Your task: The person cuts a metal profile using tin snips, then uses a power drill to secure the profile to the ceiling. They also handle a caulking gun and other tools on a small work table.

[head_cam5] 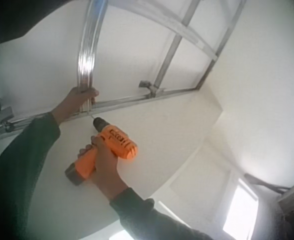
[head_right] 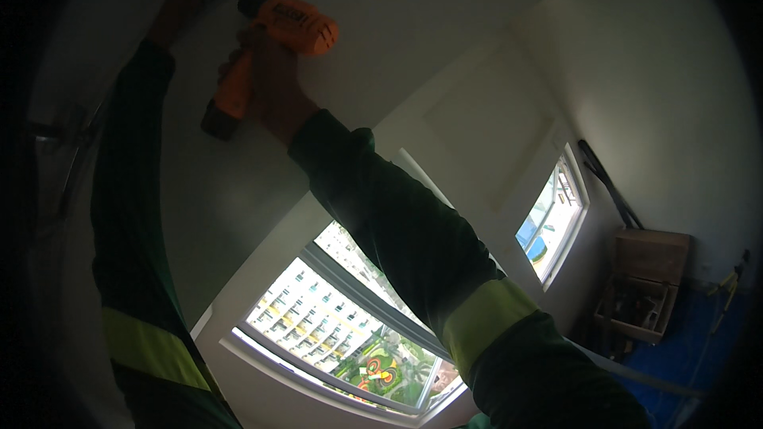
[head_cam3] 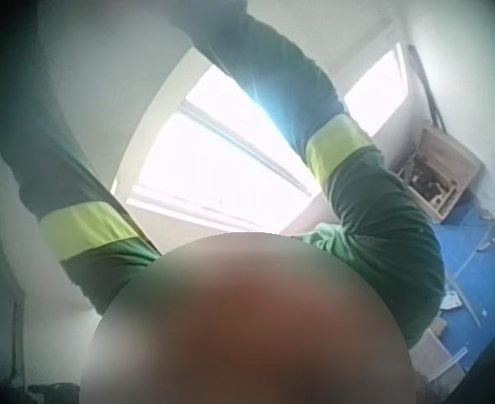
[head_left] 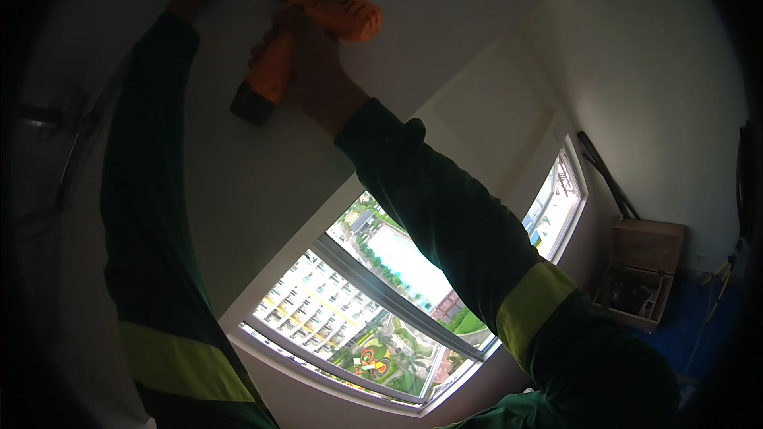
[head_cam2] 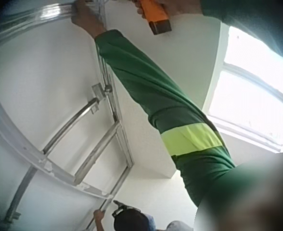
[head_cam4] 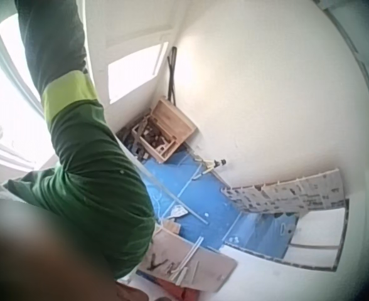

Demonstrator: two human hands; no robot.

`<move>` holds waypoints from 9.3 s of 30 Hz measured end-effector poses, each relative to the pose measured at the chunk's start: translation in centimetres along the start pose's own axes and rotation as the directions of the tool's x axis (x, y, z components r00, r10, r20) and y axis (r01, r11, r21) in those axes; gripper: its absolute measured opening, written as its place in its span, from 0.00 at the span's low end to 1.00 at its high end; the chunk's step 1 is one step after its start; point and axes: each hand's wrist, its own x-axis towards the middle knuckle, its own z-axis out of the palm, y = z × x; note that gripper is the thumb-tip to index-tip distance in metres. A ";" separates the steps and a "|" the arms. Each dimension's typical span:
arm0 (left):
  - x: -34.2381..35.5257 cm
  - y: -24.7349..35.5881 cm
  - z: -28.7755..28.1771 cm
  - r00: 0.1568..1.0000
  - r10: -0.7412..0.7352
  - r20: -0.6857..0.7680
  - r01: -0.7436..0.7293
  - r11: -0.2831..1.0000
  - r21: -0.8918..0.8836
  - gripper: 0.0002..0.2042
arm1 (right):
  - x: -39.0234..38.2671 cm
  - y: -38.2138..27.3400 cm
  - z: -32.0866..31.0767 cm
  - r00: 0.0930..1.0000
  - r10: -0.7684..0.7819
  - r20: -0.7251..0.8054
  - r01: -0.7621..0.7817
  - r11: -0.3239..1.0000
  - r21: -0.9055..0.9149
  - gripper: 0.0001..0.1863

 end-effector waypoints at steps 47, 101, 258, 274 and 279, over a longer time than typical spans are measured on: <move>1.5 -1.9 1.3 0.992 -0.119 -0.035 0.111 0.977 -0.182 0.17 | 1.0 1.2 1.6 1.000 0.003 -0.021 0.001 0.980 0.201 0.10; 2.0 -1.9 1.7 0.968 -0.250 0.021 0.240 0.901 -0.361 0.08 | 1.8 2.8 3.4 0.998 0.034 -0.059 -0.006 0.908 0.418 0.06; 2.7 -2.2 0.2 0.938 -0.280 0.202 0.323 0.920 -0.223 0.15 | 0.2 1.2 4.9 0.985 -0.001 -0.171 0.056 0.946 0.320 0.17; 1.9 -0.8 0.4 0.923 -0.328 0.199 0.359 0.921 -0.148 0.16 | 4.0 2.3 2.0 0.990 -0.089 0.110 0.063 0.973 0.223 0.12; 2.1 -1.7 0.5 0.954 -0.205 0.217 0.261 0.927 -0.270 0.15 | 3.1 3.3 1.7 0.999 -0.047 0.012 0.044 0.979 0.198 0.14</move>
